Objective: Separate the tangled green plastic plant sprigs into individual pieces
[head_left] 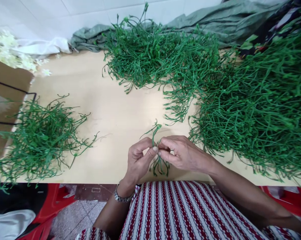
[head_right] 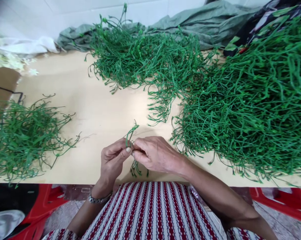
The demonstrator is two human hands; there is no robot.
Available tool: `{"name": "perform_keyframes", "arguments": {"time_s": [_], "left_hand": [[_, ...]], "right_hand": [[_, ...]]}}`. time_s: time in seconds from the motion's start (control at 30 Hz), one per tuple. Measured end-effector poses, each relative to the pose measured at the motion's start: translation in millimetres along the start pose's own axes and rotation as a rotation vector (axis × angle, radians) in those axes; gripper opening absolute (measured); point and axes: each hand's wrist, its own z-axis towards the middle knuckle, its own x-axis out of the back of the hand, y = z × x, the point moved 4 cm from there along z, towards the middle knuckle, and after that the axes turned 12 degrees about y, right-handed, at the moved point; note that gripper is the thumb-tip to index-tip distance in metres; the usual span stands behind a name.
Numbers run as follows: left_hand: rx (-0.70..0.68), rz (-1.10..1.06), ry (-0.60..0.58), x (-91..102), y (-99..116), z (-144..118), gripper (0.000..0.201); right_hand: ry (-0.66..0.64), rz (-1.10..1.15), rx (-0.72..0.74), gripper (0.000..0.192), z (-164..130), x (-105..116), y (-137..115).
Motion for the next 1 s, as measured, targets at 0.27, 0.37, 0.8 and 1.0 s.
{"name": "perform_keyframes", "arguments": {"time_s": [0.27,0.37,0.8,1.0], "left_hand": [[0.147,-0.226,0.238,-11.1,-3.9,-3.2,0.016],[0.352,-0.456,0.239,-17.2,-5.8,-1.4,0.015],[0.423,-0.554,0.379,-17.4,-3.6,9.3,0.024],[0.244,-0.348,0.311,-7.1,1.4,21.1,0.017]], "right_hand": [[0.078,0.152,0.005,0.014,3.7,-2.8,-0.3],[0.075,0.308,-0.076,0.013,5.7,-3.5,1.3],[-0.081,0.683,-0.139,0.014,1.7,-11.2,1.3],[0.068,0.559,-0.087,0.013,6.4,15.3,8.9]]}}
